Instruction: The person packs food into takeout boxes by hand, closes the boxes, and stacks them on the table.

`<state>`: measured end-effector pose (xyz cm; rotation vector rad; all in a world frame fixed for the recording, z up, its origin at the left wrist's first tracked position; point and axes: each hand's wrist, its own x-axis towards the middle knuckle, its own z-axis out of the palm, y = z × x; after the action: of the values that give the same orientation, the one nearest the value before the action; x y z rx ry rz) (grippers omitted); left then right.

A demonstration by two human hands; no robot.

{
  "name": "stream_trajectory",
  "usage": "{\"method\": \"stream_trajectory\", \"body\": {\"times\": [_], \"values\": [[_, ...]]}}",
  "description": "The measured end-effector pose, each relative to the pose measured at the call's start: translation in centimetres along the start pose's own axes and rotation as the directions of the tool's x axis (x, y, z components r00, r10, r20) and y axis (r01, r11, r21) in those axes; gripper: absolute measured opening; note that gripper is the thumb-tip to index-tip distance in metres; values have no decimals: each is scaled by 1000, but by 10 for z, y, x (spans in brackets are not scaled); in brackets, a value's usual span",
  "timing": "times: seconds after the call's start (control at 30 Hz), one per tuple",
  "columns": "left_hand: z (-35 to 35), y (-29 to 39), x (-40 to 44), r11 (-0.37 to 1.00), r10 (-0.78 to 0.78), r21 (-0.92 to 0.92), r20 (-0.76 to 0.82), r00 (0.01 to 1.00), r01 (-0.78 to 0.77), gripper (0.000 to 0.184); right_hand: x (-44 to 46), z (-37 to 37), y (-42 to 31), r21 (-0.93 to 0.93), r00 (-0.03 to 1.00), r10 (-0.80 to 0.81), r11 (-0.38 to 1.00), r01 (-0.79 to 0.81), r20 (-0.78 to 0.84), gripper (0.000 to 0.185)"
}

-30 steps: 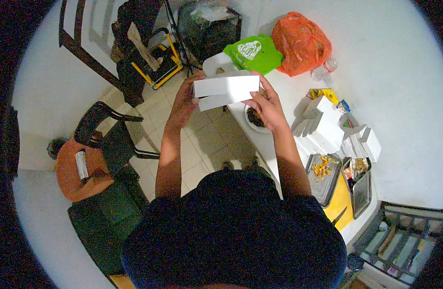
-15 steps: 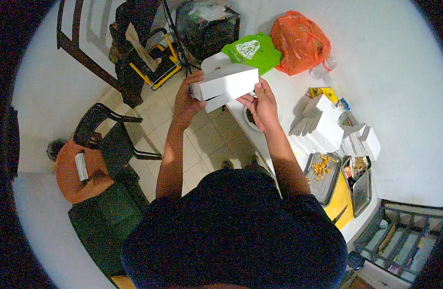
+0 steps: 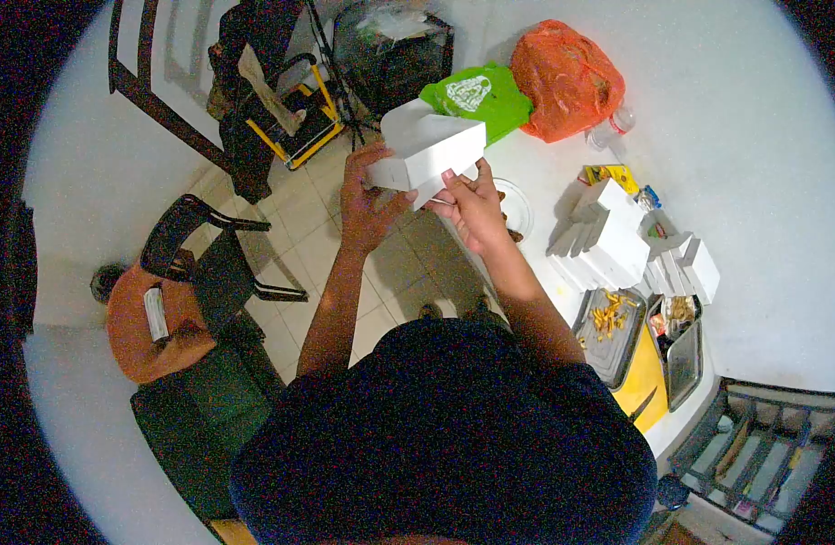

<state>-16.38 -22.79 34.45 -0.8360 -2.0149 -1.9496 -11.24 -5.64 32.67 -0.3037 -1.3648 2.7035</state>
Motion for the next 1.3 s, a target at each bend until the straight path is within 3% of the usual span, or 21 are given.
{"method": "stream_trajectory", "body": {"times": [0.2, 0.5, 0.7, 0.9, 1.0, 1.1, 1.2, 1.3], "values": [[2, -2, -1, 997, 41, 68, 1, 999, -41, 62, 2, -4, 4, 78, 999, 41, 996, -43, 17, 54], [9, -5, -9, 998, 6, 67, -54, 999, -3, 57, 0, -5, 5, 62, 995, 97, 993, -97, 5, 38], [9, -5, -15, 999, -28, 36, -20, 999, 28, 64, -6, 2, 4, 123, 996, 94, 988, -94, 13, 38], [-2, -6, -16, 974, 110, 194, 54, 992, -119, 62, -8, 4, 0, 119, 994, 105, 987, -106, 13, 38], [-4, 4, -20, 974, 60, 215, 39, 997, -67, 61, -5, -7, 0, 175, 985, 120, 974, -141, 128, 43], [-3, -5, -25, 995, 35, 97, -49, 998, -30, 49, -6, -11, -8, 98, 974, 163, 979, -180, 160, 49], [-3, -24, -29, 979, 25, 201, -117, 993, -1, 29, -12, -7, -18, 182, 970, 183, 960, -212, 163, 56], [-6, -40, -37, 981, -100, 161, -79, 992, 111, 29, -5, -15, -9, -67, 976, 163, 982, -174, -143, 61]]}}
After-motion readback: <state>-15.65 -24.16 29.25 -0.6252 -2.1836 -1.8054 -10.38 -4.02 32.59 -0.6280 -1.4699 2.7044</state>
